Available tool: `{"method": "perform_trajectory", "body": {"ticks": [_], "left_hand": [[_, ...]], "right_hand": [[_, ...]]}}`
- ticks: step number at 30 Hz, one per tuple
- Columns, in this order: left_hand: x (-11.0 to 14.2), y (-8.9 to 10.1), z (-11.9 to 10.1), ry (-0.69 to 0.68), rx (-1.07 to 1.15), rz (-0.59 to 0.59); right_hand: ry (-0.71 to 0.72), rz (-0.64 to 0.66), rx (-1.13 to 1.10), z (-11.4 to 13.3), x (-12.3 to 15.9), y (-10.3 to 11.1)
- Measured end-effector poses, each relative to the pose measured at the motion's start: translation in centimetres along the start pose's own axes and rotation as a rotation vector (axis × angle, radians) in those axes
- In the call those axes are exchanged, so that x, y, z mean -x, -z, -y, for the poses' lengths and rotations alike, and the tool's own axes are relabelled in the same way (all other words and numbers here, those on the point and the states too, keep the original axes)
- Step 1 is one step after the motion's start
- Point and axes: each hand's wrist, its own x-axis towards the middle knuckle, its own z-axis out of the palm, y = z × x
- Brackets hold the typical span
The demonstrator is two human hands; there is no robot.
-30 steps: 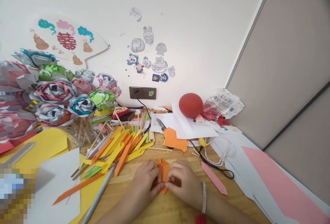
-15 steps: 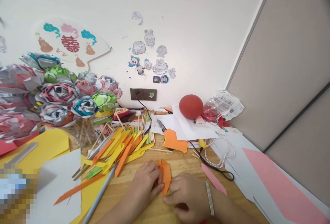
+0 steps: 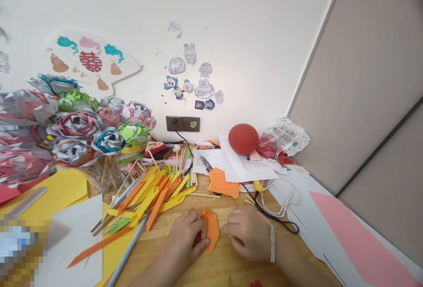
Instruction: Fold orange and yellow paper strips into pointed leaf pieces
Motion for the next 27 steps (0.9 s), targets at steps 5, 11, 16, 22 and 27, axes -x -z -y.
{"method": "perform_trajectory", "body": {"ticks": [5,11,16,22,27], "left_hand": [[0.3,-0.2,0.1,0.041,-0.075,-0.062],[0.6,0.2,1.2,0.045,-0.208,-0.154],[0.4,0.3,4.1,-0.247,-0.206,-0.273],[0.2,0.7,5.0,-0.495,-0.27,-0.21],[0.5,1.6,4.0,-0.454,-0.278,-0.186]], "right_hand": [[0.159,-0.007,-0.105,2.0,-0.5,-1.7],[0.158,0.056,-0.07,2.0,-0.6,-2.0],[0.147,0.02,-0.061,1.7,-0.7,-1.3],[0.114,-0.033,-0.03,0.2,-0.5,-1.7],[0.045,-0.076,0.114,-0.9,-0.3,-2.0]]}}
